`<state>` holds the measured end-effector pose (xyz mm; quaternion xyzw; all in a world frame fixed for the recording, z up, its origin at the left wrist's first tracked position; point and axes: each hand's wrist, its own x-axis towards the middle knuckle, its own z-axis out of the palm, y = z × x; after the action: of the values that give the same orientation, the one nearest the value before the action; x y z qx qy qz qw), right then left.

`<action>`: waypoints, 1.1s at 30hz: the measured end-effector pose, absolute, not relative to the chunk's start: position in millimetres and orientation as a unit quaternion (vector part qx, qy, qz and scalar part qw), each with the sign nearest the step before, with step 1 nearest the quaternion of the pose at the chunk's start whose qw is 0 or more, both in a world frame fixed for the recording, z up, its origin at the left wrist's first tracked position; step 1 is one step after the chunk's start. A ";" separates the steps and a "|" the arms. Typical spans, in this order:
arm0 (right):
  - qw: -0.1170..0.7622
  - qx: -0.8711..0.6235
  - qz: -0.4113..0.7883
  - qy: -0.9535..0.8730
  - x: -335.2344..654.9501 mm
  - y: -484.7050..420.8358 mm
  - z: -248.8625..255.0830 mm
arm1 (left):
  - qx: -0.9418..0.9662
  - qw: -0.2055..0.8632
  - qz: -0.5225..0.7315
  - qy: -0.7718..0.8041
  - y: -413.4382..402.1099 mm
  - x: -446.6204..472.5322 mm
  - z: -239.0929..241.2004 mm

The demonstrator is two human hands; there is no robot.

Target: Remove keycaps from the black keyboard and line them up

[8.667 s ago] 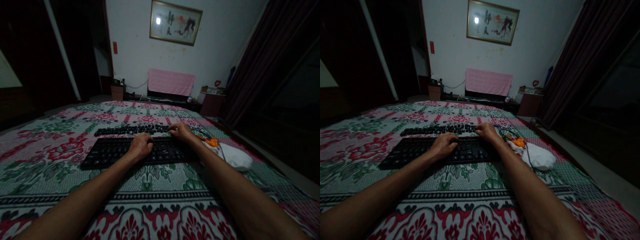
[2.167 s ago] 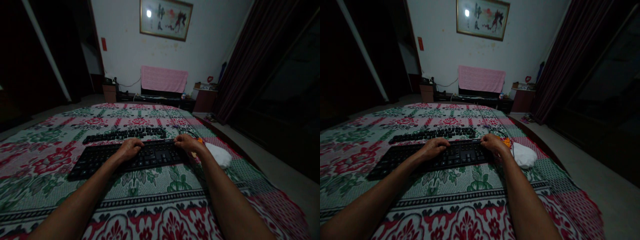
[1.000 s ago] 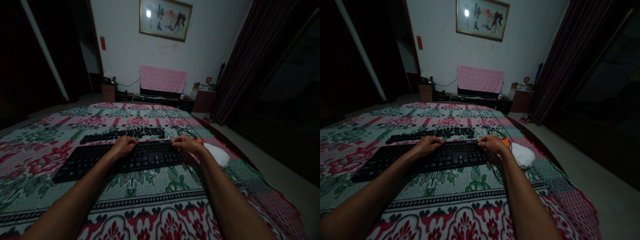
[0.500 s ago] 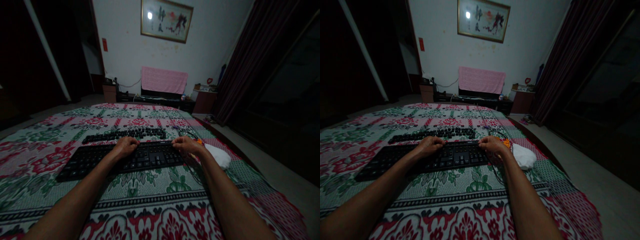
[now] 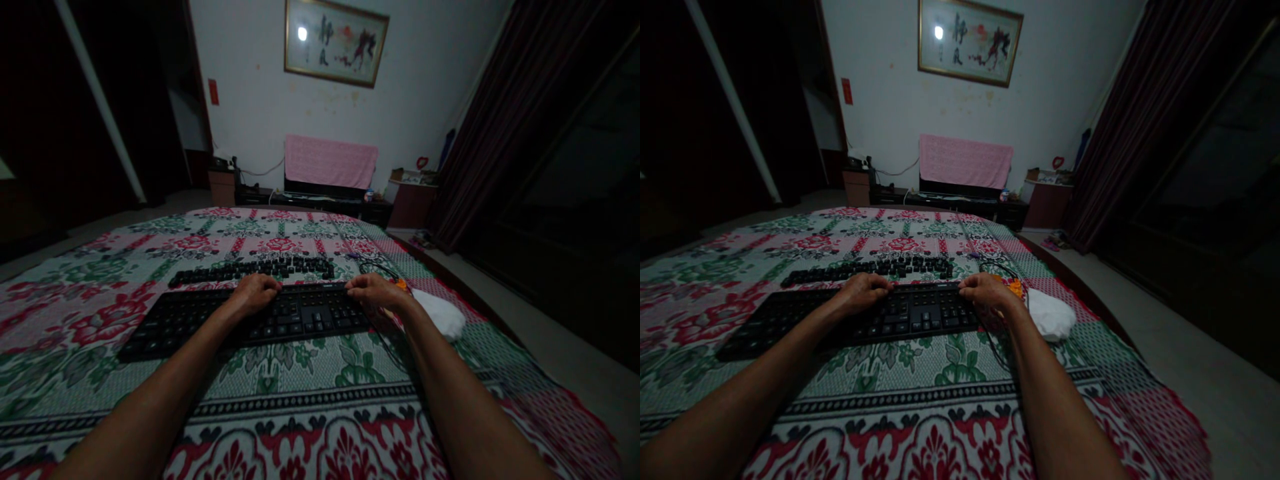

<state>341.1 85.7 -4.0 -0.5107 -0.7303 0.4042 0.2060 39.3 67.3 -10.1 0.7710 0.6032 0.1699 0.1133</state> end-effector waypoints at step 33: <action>0.191 -0.521 0.374 -0.743 338.8 85.1 -1.5 | 0.773 0.106 0.164 0.604 67.1 40.0 -9.2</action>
<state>338.8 85.1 -1.5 -0.5209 -0.7430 0.3745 0.1906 40.0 67.1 -9.2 0.7729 0.6036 0.1642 0.1059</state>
